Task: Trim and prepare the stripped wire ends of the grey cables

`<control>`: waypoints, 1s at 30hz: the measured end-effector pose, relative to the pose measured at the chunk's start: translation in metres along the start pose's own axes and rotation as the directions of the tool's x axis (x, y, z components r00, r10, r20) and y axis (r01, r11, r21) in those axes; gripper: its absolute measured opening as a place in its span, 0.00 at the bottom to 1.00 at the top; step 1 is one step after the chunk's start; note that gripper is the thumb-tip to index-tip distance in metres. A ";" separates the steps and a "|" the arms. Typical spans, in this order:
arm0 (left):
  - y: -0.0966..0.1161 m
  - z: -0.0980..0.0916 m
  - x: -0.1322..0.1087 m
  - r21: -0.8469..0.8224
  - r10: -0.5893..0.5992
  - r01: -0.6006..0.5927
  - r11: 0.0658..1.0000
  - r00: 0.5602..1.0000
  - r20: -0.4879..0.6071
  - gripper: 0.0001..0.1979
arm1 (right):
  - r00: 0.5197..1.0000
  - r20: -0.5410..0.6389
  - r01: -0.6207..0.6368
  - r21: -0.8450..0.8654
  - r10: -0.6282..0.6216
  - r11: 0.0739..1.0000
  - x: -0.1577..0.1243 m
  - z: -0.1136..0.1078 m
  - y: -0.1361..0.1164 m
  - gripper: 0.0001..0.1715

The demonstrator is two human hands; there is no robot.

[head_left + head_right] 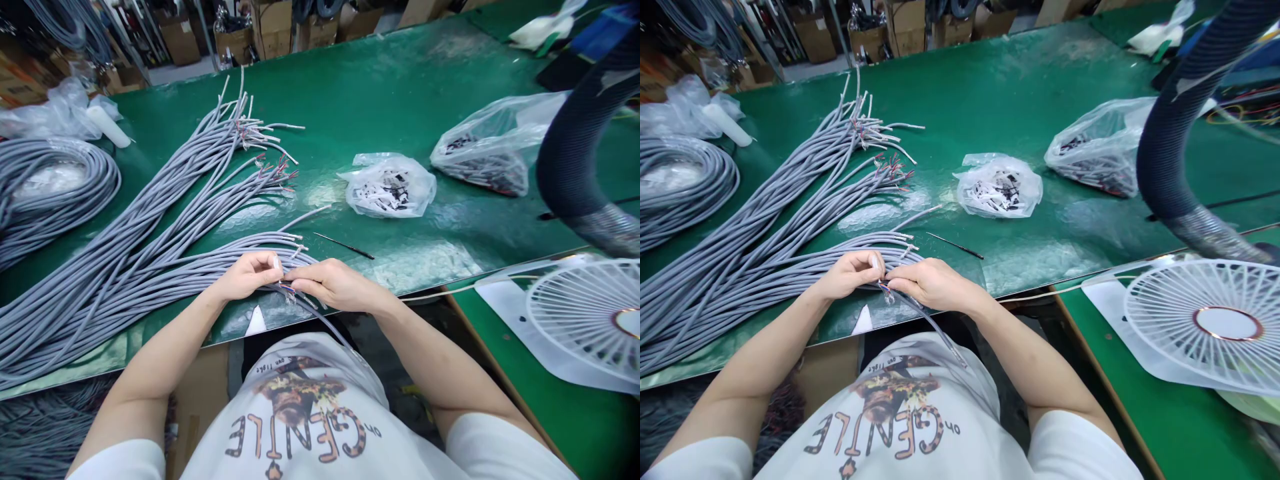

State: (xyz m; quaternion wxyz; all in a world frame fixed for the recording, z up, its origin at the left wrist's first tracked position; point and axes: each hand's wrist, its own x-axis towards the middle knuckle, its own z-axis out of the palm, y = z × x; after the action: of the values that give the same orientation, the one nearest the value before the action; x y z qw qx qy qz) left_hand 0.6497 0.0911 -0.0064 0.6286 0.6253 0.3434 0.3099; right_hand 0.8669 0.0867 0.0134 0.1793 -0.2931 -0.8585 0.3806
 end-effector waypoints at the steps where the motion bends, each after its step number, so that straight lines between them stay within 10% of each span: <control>1: 0.001 0.000 0.000 0.001 0.000 0.000 1.000 1.000 0.003 0.17 | 1.000 0.009 0.001 -0.009 -0.001 1.000 0.000 0.000 -0.001 0.16; 30: -0.005 0.005 0.000 -0.115 -0.014 0.013 0.993 1.000 -0.015 0.18 | 0.998 0.054 0.042 0.071 -0.046 0.997 0.008 0.003 0.007 0.18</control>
State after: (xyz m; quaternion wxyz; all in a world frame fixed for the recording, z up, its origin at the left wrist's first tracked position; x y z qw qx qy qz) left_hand 0.6536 0.0887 -0.0117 0.6628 0.5835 0.3340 0.3296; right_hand 0.8616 0.0932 0.0069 0.1741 -0.2571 -0.8555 0.4144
